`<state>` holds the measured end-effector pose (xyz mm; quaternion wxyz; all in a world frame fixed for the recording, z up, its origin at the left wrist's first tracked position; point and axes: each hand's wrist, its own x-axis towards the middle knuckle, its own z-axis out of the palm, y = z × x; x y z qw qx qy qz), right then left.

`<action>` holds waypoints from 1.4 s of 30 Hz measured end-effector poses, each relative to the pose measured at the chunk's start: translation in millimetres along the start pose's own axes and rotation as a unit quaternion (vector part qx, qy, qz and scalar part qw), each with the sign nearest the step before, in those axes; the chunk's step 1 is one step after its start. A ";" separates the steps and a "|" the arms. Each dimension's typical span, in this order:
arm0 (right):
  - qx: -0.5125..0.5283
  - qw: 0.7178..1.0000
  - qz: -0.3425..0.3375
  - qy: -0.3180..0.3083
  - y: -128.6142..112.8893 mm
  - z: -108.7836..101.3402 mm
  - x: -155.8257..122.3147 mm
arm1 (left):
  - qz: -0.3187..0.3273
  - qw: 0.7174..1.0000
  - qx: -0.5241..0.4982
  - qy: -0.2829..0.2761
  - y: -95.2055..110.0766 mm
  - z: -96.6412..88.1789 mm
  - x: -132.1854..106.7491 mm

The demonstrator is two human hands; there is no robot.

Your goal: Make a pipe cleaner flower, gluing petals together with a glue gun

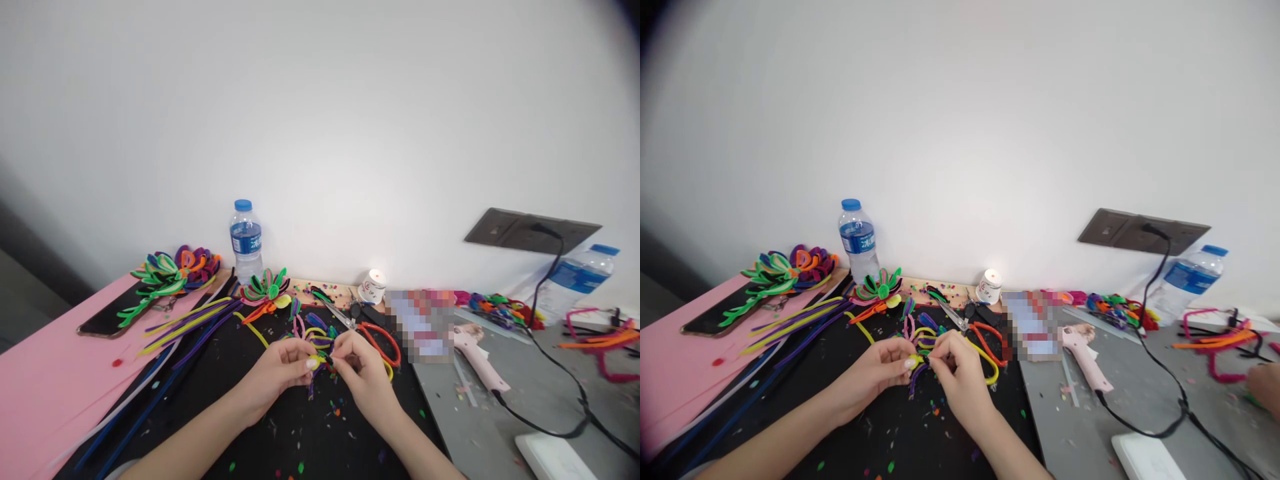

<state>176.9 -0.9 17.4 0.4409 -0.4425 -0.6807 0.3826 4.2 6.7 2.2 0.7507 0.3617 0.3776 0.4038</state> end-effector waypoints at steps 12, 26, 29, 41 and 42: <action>0.025 0.999 -0.008 0.025 -3.5 10.7 -6.5 | 0.026 0.999 -0.033 0.033 -1.0 2.1 -0.8; 0.114 0.989 0.094 0.028 2.8 13.5 -6.2 | 0.073 0.996 0.016 0.043 1.6 6.7 -3.0; 0.119 0.986 0.115 0.006 5.4 12.4 -5.9 | 0.082 0.994 0.051 0.048 0.5 6.1 -2.1; 0.263 0.930 0.252 -0.056 -1.9 14.8 -3.5 | 0.144 0.971 0.188 0.042 6.3 7.8 -4.7; 0.276 0.923 0.262 -0.061 -2.5 14.2 -3.4 | 0.150 0.968 0.197 0.040 6.6 7.8 -5.1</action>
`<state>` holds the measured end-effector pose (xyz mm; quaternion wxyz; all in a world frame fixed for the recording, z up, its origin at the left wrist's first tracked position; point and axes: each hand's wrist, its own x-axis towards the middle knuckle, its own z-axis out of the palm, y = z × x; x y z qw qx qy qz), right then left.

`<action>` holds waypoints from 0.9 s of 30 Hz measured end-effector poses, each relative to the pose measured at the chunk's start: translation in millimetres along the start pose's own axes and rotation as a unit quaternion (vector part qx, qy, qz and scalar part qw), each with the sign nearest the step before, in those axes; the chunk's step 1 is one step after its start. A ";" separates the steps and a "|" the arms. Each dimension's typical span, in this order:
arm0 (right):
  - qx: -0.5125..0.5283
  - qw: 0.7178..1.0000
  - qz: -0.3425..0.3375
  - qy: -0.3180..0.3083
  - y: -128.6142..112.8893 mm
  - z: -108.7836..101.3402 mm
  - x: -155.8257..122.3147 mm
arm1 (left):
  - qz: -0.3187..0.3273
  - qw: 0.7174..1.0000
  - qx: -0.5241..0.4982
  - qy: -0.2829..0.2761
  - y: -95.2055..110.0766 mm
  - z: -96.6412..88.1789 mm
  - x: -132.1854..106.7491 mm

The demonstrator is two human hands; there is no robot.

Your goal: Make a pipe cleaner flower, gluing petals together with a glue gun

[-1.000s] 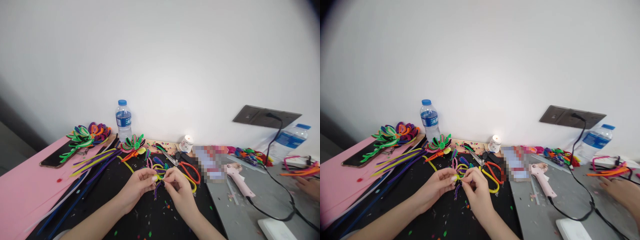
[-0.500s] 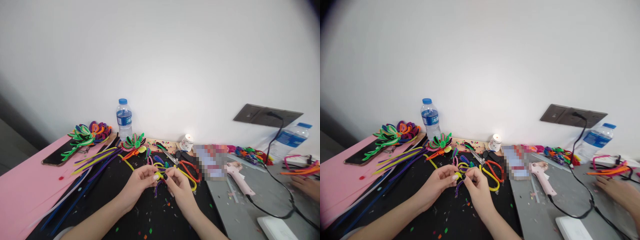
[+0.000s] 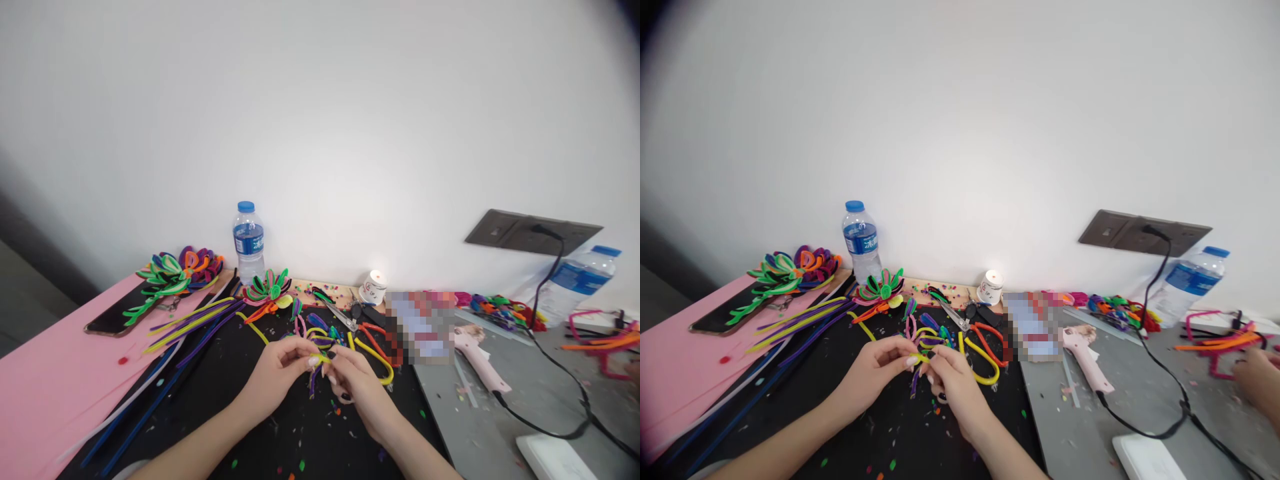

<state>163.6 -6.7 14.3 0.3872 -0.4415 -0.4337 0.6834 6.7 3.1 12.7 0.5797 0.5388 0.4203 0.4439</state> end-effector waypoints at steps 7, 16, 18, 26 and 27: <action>0.051 0.997 0.015 -0.052 -5.8 -3.1 -0.8 | 0.019 0.999 0.027 0.001 -3.2 -1.8 0.7; 0.087 0.993 -0.015 -0.073 0.4 -5.3 0.1 | 0.008 1.000 0.012 0.011 -3.5 -1.7 0.9; 0.095 0.992 -0.021 -0.075 0.2 -4.3 -0.3 | 0.004 1.000 0.012 0.010 -4.2 -1.8 0.5; 0.158 0.984 -0.023 -0.081 4.0 -1.7 1.2 | -0.022 0.999 -0.027 0.022 -7.2 0.1 1.6; 0.164 0.983 -0.019 -0.080 5.1 -1.7 1.6 | -0.027 0.999 -0.042 0.022 -7.8 0.2 1.6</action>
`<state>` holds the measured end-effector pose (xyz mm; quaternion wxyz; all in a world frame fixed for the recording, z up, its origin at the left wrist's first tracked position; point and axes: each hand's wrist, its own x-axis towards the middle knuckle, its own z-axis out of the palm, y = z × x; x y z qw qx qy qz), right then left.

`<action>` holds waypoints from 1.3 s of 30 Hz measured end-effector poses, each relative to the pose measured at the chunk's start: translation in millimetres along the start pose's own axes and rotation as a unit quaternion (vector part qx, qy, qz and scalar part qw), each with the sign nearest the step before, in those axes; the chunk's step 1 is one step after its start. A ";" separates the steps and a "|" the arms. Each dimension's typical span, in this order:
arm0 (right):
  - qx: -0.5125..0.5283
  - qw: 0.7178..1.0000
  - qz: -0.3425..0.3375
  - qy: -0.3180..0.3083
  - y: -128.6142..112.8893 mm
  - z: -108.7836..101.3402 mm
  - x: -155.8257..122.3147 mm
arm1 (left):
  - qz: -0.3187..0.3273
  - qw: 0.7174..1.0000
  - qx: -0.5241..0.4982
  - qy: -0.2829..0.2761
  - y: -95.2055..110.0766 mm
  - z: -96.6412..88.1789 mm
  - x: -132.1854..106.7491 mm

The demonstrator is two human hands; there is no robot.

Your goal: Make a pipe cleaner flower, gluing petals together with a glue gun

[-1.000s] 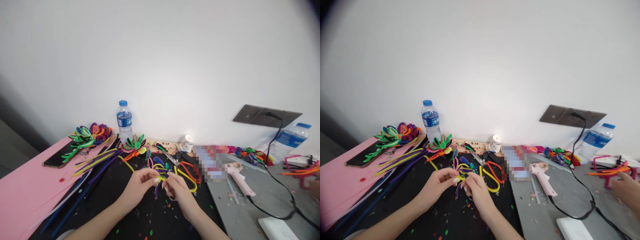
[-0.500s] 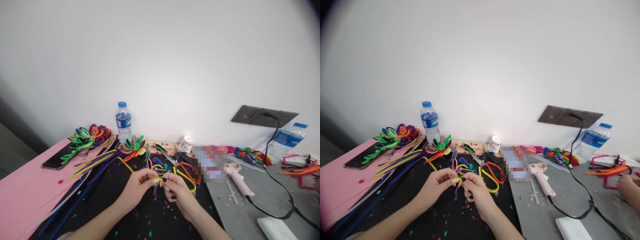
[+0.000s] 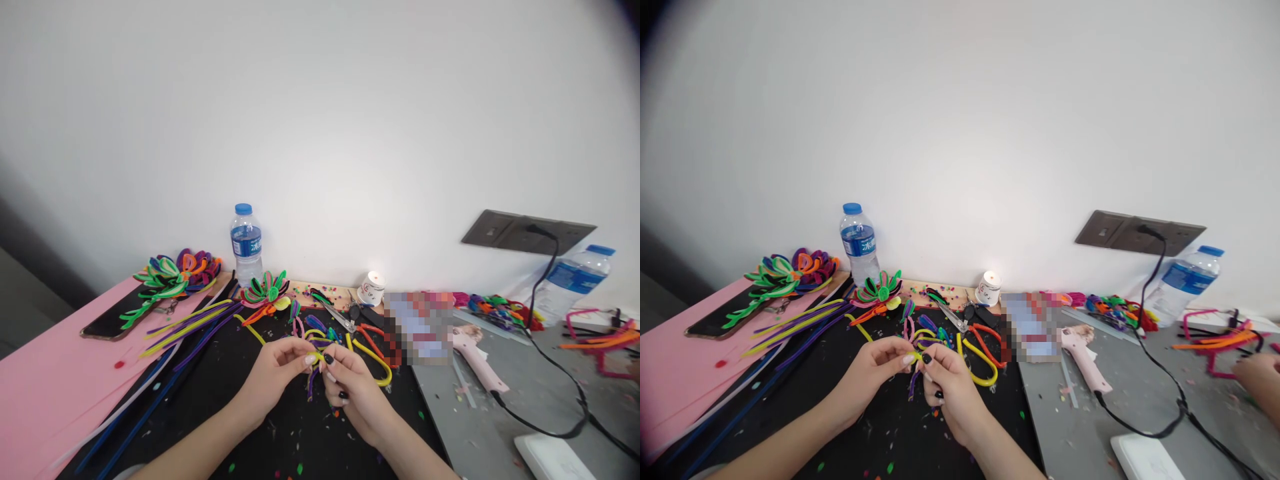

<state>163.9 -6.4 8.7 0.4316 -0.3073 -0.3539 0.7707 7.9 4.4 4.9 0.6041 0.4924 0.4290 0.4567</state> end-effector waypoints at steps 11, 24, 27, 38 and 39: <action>-0.022 0.999 0.027 -0.017 0.8 -3.6 1.0 | -0.024 0.994 -0.108 0.015 -3.6 -3.9 1.6; -0.053 0.997 0.053 -0.036 1.2 -2.3 0.4 | -0.047 0.981 -0.190 -0.005 -6.1 -1.1 -0.8; -0.058 0.996 0.056 -0.036 1.3 -1.8 0.5 | -0.059 0.979 -0.197 -0.007 -6.0 0.0 -1.4; -0.065 0.996 0.050 -0.022 -6.2 -3.2 0.8 | -0.039 0.991 -0.124 -0.014 -1.1 0.1 0.6; -0.060 0.997 0.052 -0.021 -6.7 -3.3 0.9 | -0.037 0.992 -0.120 -0.016 -0.6 0.4 0.6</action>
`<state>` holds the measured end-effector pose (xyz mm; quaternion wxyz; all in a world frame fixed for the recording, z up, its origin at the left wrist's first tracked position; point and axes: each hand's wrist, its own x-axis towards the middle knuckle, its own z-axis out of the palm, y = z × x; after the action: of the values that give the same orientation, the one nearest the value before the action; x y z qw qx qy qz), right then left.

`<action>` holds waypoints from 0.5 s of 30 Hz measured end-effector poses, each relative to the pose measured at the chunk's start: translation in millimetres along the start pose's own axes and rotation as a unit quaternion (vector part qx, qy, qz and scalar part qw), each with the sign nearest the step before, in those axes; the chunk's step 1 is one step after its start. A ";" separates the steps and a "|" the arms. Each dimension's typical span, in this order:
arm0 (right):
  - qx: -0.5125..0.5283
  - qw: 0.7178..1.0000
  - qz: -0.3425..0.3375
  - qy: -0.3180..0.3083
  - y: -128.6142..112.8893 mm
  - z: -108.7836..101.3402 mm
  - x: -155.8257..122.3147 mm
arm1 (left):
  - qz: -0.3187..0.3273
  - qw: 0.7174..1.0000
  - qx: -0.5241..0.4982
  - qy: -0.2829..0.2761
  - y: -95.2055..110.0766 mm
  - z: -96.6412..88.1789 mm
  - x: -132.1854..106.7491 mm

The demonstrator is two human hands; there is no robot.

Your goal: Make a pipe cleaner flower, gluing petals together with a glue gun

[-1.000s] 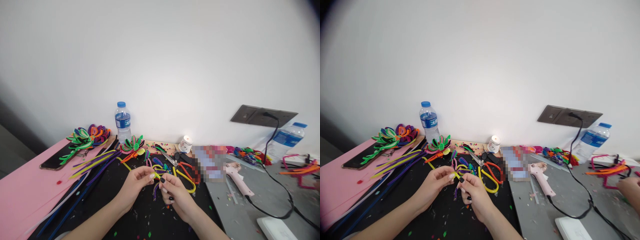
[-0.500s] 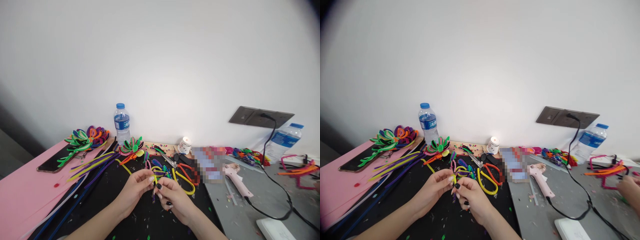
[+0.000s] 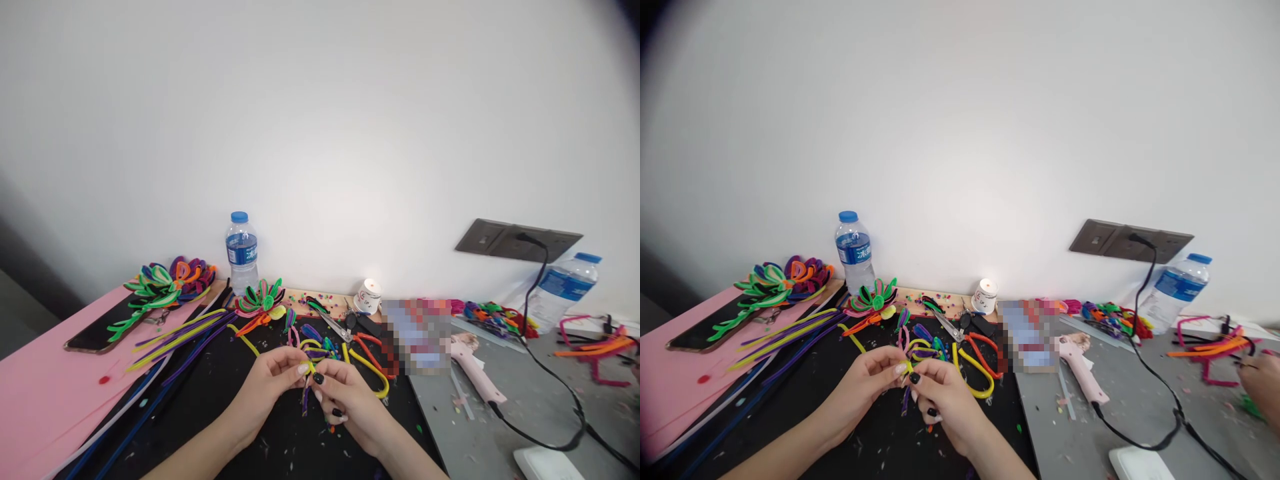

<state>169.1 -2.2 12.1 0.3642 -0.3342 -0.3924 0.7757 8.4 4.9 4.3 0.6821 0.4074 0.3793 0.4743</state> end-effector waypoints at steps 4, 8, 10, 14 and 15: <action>0.016 1.000 0.005 0.002 -0.7 -0.2 0.1 | 0.011 1.000 0.020 -0.007 1.9 1.3 -0.7; 0.035 0.999 0.013 0.000 -0.6 0.1 -0.5 | 0.016 0.999 0.033 -0.006 2.4 1.7 -2.3; 0.048 0.999 0.016 -0.003 0.1 -0.3 -0.6 | 0.014 1.000 0.025 -0.005 1.6 1.8 -2.9; 0.060 0.998 0.017 -0.006 3.7 -2.2 0.1 | -0.005 1.000 -0.005 -0.002 -1.0 1.7 -3.0; 0.060 0.998 0.018 -0.008 4.7 -2.9 0.5 | -0.008 1.000 -0.013 -0.003 -1.6 1.7 -2.9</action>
<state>169.7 -2.7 6.6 0.3663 -0.3125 -0.3419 0.8070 9.7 1.4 3.8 0.6924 0.3966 0.3746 0.4722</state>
